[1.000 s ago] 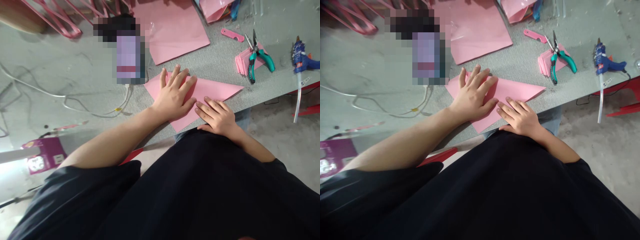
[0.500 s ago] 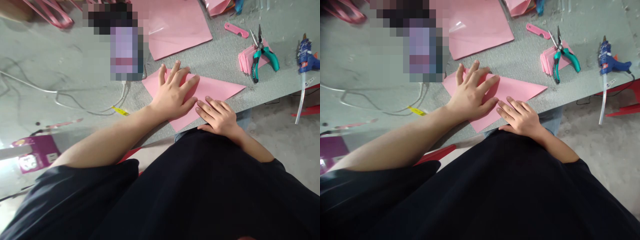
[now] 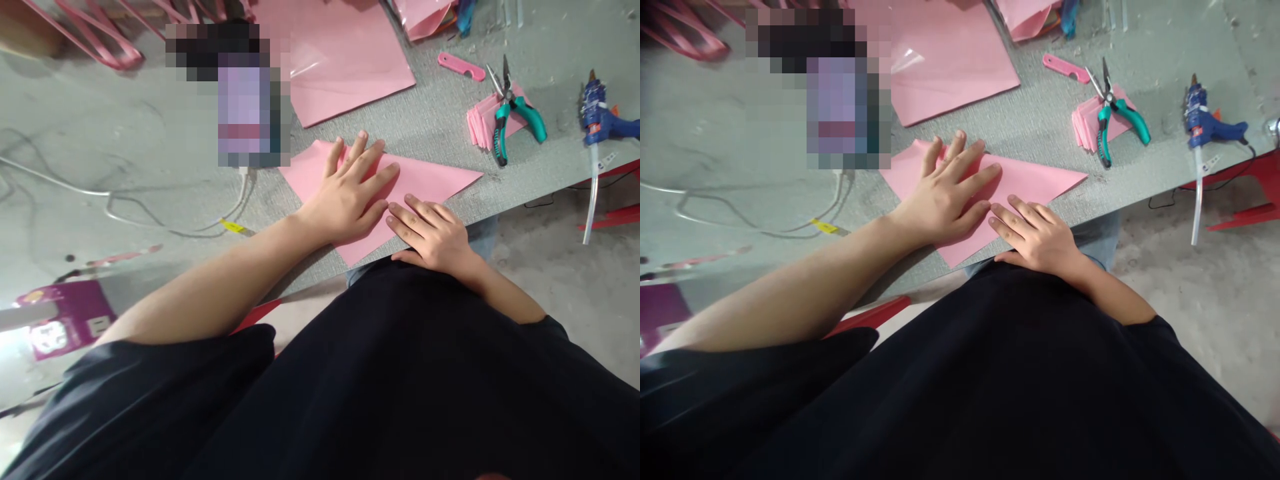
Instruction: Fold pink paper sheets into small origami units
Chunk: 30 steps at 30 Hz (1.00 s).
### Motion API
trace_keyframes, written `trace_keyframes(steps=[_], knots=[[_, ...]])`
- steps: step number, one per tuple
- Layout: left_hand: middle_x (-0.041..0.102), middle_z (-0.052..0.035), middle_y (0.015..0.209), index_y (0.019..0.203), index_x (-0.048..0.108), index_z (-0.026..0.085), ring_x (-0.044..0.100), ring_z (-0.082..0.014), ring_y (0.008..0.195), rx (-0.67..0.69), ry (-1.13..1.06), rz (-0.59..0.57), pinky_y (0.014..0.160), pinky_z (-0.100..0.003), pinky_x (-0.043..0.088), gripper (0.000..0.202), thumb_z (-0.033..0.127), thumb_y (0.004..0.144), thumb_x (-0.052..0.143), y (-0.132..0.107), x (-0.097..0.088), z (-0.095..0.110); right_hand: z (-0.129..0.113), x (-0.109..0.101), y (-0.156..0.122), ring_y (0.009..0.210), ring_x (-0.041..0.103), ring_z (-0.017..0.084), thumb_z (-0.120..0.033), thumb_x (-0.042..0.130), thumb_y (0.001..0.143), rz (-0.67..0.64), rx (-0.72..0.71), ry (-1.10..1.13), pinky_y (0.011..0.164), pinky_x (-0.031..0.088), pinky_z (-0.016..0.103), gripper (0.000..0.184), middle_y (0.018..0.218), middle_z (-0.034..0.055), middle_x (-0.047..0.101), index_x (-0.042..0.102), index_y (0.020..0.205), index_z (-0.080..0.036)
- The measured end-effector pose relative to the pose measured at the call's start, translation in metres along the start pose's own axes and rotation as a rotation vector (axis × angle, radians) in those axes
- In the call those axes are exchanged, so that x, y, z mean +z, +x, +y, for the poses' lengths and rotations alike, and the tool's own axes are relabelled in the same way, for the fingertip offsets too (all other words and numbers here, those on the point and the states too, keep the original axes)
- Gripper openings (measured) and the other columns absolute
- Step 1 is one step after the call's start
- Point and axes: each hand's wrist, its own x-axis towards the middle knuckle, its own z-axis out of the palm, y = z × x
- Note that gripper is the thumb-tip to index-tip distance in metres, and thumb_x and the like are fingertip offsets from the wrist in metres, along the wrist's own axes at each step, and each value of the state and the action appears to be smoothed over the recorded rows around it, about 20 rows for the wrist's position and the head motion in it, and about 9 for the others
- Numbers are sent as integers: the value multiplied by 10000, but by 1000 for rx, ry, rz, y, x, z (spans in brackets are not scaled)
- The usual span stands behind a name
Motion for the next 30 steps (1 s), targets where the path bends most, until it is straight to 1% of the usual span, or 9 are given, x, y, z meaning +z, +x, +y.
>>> trace_keyframes(steps=[3, 6, 10, 13, 15, 19, 23, 27, 30], knots=[[384, -150, 1894, 1741, 493, 314, 264, -485, 1790, 6, -16, -23, 1423, -795, 155, 631, 465, 1130, 541, 1, 0, 0, -1, -6, 1, 1549, 671, 359, -731, 437, 1164, -59, 18, 22, 1223, 523, 484, 781, 1662, 190, 681, 631, 1652, -152], [366, -146, 1904, 1741, 496, 322, 264, -488, 1789, 13, -34, -29, 1429, -784, 155, 626, 457, 1131, 543, 0, 1, -2, 2, -14, 0, 1613, 606, 389, -763, 410, 1153, -132, 84, 97, 1289, 484, 548, 856, 1712, 245, 615, 588, 1679, -111], [341, -150, 1914, 1738, 497, 315, 250, -494, 1792, 24, -32, -44, 1426, -787, 156, 617, 462, 1139, 526, 0, 1, -4, 13, -26, -10, 1636, 572, 423, -863, 312, 1109, -130, 206, 112, 1322, 457, 596, 1017, 1728, 282, 588, 554, 1692, -65], [331, -159, 1916, 1717, 523, 298, 239, -504, 1792, 23, -32, -66, 1425, -786, 142, 600, 490, 1149, 492, 1, -2, -3, 24, -34, -21, 1638, 567, 429, -885, 242, 1097, -116, 288, 56, 1327, 450, 595, 1058, 1731, 279, 590, 542, 1703, -71], [327, -154, 1919, 1712, 528, 296, 222, -503, 1796, -8, -21, -98, 1424, -787, 120, 603, 507, 1151, 469, 3, -5, 0, 32, -39, -28, 1642, 561, 431, -881, 209, 1100, -117, 325, 23, 1336, 437, 604, 1059, 1739, 276, 583, 521, 1720, -82], [322, -137, 1922, 1720, 517, 297, 190, -486, 1808, -93, 20, -175, 1425, -779, 91, 616, 513, 1150, 424, 6, -11, 9, 46, -46, -36, 1673, 513, 447, -864, 185, 1109, -169, 386, -6, 1346, 417, 645, 1047, 1779, 280, 534, 480, 1746, -87], [330, -150, 1917, 1702, 538, 283, 206, -487, 1804, -94, 31, -181, 1424, -772, 97, 620, 507, 1141, 397, 7, -12, 11, 55, -49, -37, 1705, 455, 470, -877, 210, 1100, -210, 426, 1, 1356, 383, 706, 1035, 1817, 262, 489, 421, 1788, -134], [342, -160, 1911, 1686, 559, 277, 219, -492, 1799, -99, 40, -189, 1421, -771, 112, 620, 508, 1132, 401, 8, -12, 11, 53, -47, -33, 1732, 414, 462, -845, 210, 1119, -212, 402, 28, 1393, 312, 723, 990, 1831, 252, 472, 422, 1785, -145], [343, -148, 1913, 1694, 555, 283, 223, -488, 1799, -110, 44, -193, 1427, -756, 125, 619, 504, 1132, 416, 8, -13, 12, 47, -45, -27, 1742, 399, 461, -833, 239, 1127, -218, 363, 70, 1399, 303, 726, 971, 1833, 255, 467, 458, 1764, -133]])
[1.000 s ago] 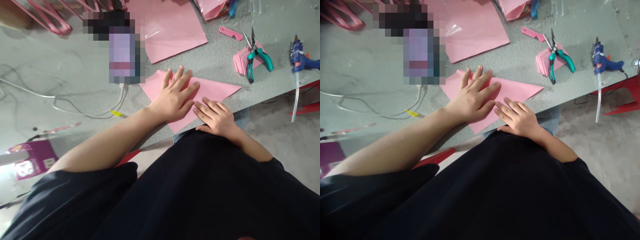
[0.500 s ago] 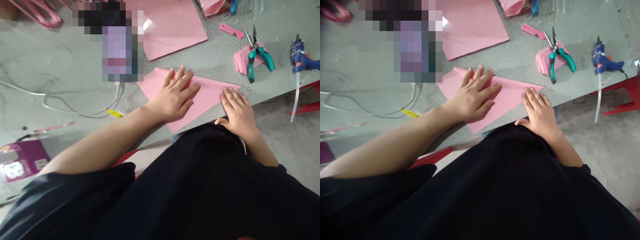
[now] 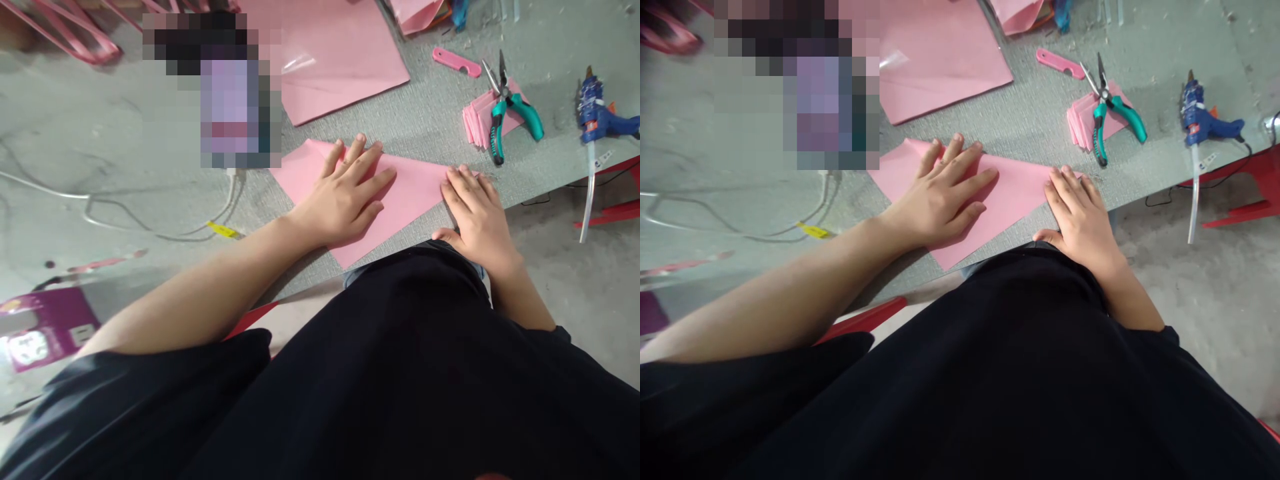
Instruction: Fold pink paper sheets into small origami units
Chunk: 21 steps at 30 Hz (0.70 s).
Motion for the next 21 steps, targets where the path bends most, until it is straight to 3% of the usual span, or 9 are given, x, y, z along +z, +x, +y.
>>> trace_keyframes(steps=[7, 12, 16, 21], knots=[[331, -135, 1920, 1718, 538, 282, 216, -443, 1813, -15, 32, -24, 1443, -721, 149, 622, 476, 1143, 398, 0, -2, 3, -32, 9, 11, 1709, 475, 425, -767, 388, 1150, -79, -190, 71, 1398, 375, 658, 869, 1782, 231, 543, 567, 1699, -117], [295, -144, 1932, 1728, 525, 249, 223, -421, 1815, -20, 33, -76, 1454, -682, 187, 642, 461, 1136, 394, 2, -7, 6, -38, 16, 14, 1677, 529, 398, -750, 392, 1159, -11, -258, 33, 1374, 449, 587, 871, 1751, 225, 575, 602, 1663, -70], [257, -178, 1937, 1776, 442, 186, 213, -432, 1815, -74, 28, -107, 1459, -664, 205, 722, 456, 1107, 422, 3, -10, 9, -37, 16, 15, 1671, 541, 381, -732, 415, 1163, -7, -246, 38, 1374, 459, 566, 835, 1742, 204, 588, 619, 1655, -89], [199, -273, 1928, 1822, 256, 22, 163, -482, 1814, -225, 43, -103, 1469, -668, 153, 973, 567, 1046, 472, 2, -12, 14, -38, 16, 16, 1681, 524, 399, -766, 473, 1131, -53, -205, 71, 1376, 449, 623, 846, 1751, 197, 573, 625, 1665, -127]])
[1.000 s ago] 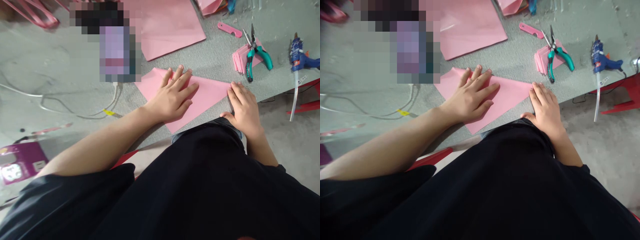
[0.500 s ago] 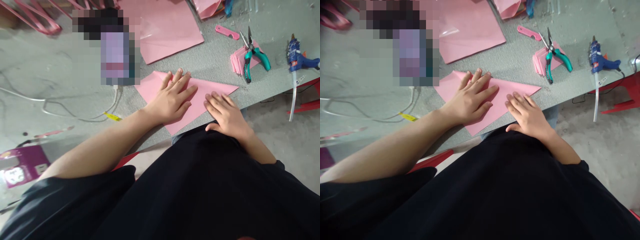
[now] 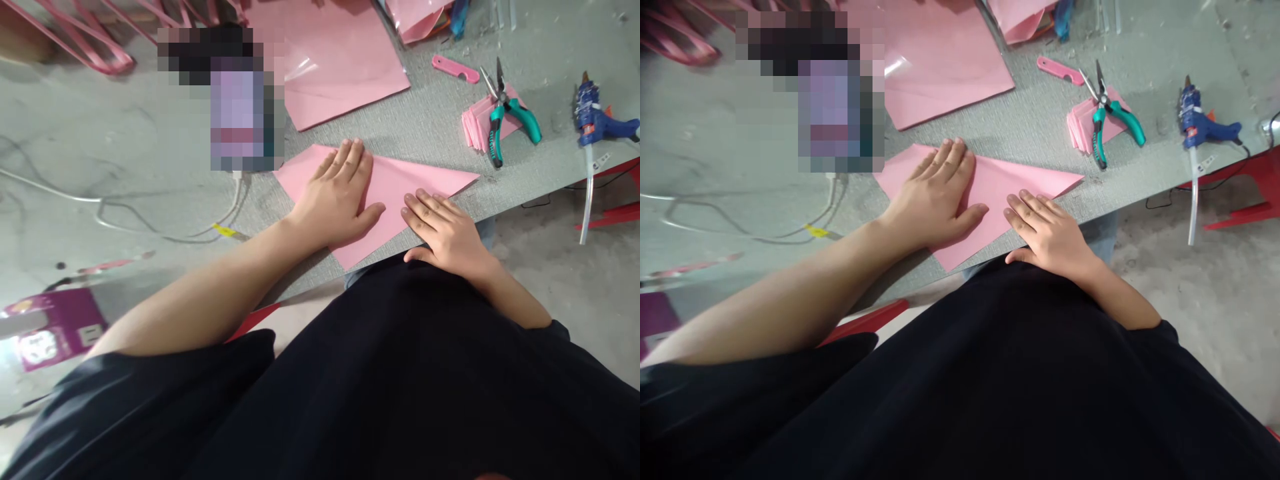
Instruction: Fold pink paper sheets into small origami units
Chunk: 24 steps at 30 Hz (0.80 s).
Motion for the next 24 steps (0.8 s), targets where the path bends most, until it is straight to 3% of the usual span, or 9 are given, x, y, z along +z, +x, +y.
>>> trace_keyframes(steps=[8, 12, 15, 17, 19, 24], knots=[[141, -278, 1939, 1827, 152, -21, 108, -523, 1811, -319, 79, -29, 1486, -578, 56, 1322, 843, 908, 547, 3, -13, 7, -2, -2, -1, 1660, 553, 397, -785, 428, 1131, -2, -4, -44, 1355, 473, 592, 875, 1726, 205, 609, 646, 1639, -107], [181, -262, 1936, 1833, 190, 15, 131, -521, 1809, -273, 52, 23, 1483, -612, 25, 1328, 906, 896, 495, 3, -10, 3, -11, -12, 20, 1616, 596, 409, -819, 390, 1118, -61, 13, -24, 1341, 497, 549, 982, 1681, 278, 643, 652, 1596, -1], [227, -306, 1909, 1808, 254, -23, 187, -543, 1793, -240, 45, 68, 1476, -648, 80, 1350, 946, 890, 454, 2, -7, 1, -15, -14, 55, 1733, 419, 455, -908, 425, 1050, -146, 38, 10, 1438, 341, 631, 1141, 1808, 313, 468, 518, 1698, 27], [226, -365, 1884, 1776, 270, -94, 208, -565, 1781, -245, 49, 57, 1470, -661, 125, 1413, 984, 876, 425, 2, -9, 2, -14, -11, 80, 1785, 296, 465, -942, 435, 1022, -158, 87, 37, 1452, 280, 681, 1176, 1884, 285, 339, 447, 1756, -23], [221, -376, 1879, 1767, 274, -111, 207, -576, 1778, -252, 43, 40, 1465, -670, 153, 1456, 1018, 856, 396, 2, -10, 3, -10, -5, 99, 1793, 256, 485, -957, 421, 1013, -146, 148, 45, 1455, 225, 725, 1199, 1902, 283, 296, 388, 1787, -43], [205, -223, 1935, 1802, 311, 17, 182, -583, 1781, -247, -24, 60, 1477, -659, 148, 1469, 1081, 789, 335, 3, -7, -3, -4, 9, 106, 1779, 258, 528, -927, 405, 1040, -150, 220, 67, 1436, 206, 776, 1171, 1913, 291, 261, 342, 1805, -43]])
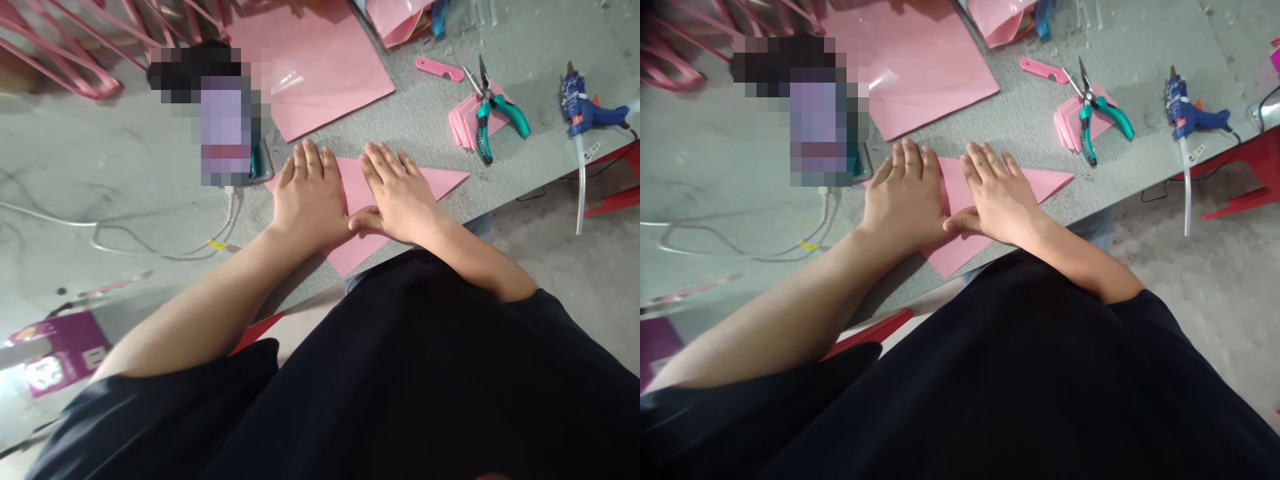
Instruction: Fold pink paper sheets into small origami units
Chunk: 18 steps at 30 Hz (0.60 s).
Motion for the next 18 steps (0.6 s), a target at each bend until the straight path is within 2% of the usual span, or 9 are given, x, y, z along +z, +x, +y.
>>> trace_keyframes(steps=[1, 3, 7, 10, 11, 12, 14, 15, 18], knots=[[203, -191, 1942, 1807, 318, 44, 181, -579, 1782, -2, -13, 8, 1480, -652, 141, 1468, 1091, 778, 324, 1, 1, -1, 1, 2, -3, 1781, 249, 529, -917, 419, 1042, 0, 1, 8, 1437, 198, 777, 1165, 1916, 289, 252, 332, 1810, -44], [190, -182, 1946, 1812, 306, 46, 173, -562, 1789, -18, -12, 13, 1484, -635, 120, 1488, 1106, 768, 300, 1, 2, 0, 1, 4, -8, 1790, 223, 526, -902, 442, 1045, 1, 17, 13, 1446, 173, 768, 1161, 1922, 285, 237, 315, 1818, -45], [185, -230, 1936, 1805, 245, -40, 121, -532, 1807, -80, 41, -32, 1482, -565, 110, 1598, 1152, 741, 244, -1, -5, 11, 3, 8, -18, 1803, 188, 512, -914, 432, 1040, 26, 95, 5, 1465, 139, 734, 1177, 1928, 281, 222, 292, 1826, -48], [175, -316, 1915, 1774, 225, -126, 144, -546, 1800, -74, 76, -59, 1484, -606, 125, 1576, 1107, 793, 230, -4, -10, 15, 9, 14, -25, 1799, 186, 527, -930, 417, 1033, 91, 125, 33, 1452, 136, 765, 1193, 1922, 294, 228, 276, 1829, -52], [172, -311, 1917, 1783, 221, -110, 135, -546, 1802, -66, 67, -58, 1487, -626, 116, 1548, 1087, 803, 265, -5, -10, 14, 12, 16, -29, 1796, 186, 535, -931, 424, 1031, 114, 132, 43, 1446, 136, 780, 1196, 1919, 298, 232, 271, 1830, -54], [174, -268, 1931, 1807, 218, -57, 100, -540, 1810, -58, 40, -49, 1491, -634, 94, 1522, 1074, 794, 317, -5, -9, 12, 15, 17, -33, 1794, 186, 541, -930, 435, 1028, 134, 140, 50, 1442, 138, 789, 1198, 1916, 301, 237, 266, 1832, -58], [176, -115, 1959, 1858, 202, 106, -43, -500, 1819, -31, -52, -22, 1501, -629, 18, 1478, 1058, 750, 422, -3, -3, 6, 22, 20, -41, 1793, 192, 540, -930, 452, 1023, 169, 156, 52, 1441, 142, 792, 1202, 1912, 301, 251, 258, 1835, -65], [168, -62, 1962, 1867, 198, 150, -121, -468, 1813, -19, -94, -4, 1504, -613, -21, 1469, 1049, 732, 447, -2, 0, 2, 25, 20, -46, 1793, 198, 535, -931, 452, 1022, 181, 164, 48, 1443, 145, 787, 1203, 1909, 300, 257, 256, 1836, -66], [138, 5, 1959, 1870, 189, 167, -264, -386, 1779, -18, -148, 20, 1509, -556, -86, 1482, 1030, 699, 471, 0, 8, -5, 36, 19, -60, 1792, 212, 525, -935, 423, 1028, 195, 184, 23, 1445, 158, 774, 1199, 1910, 303, 250, 242, 1837, -67]])
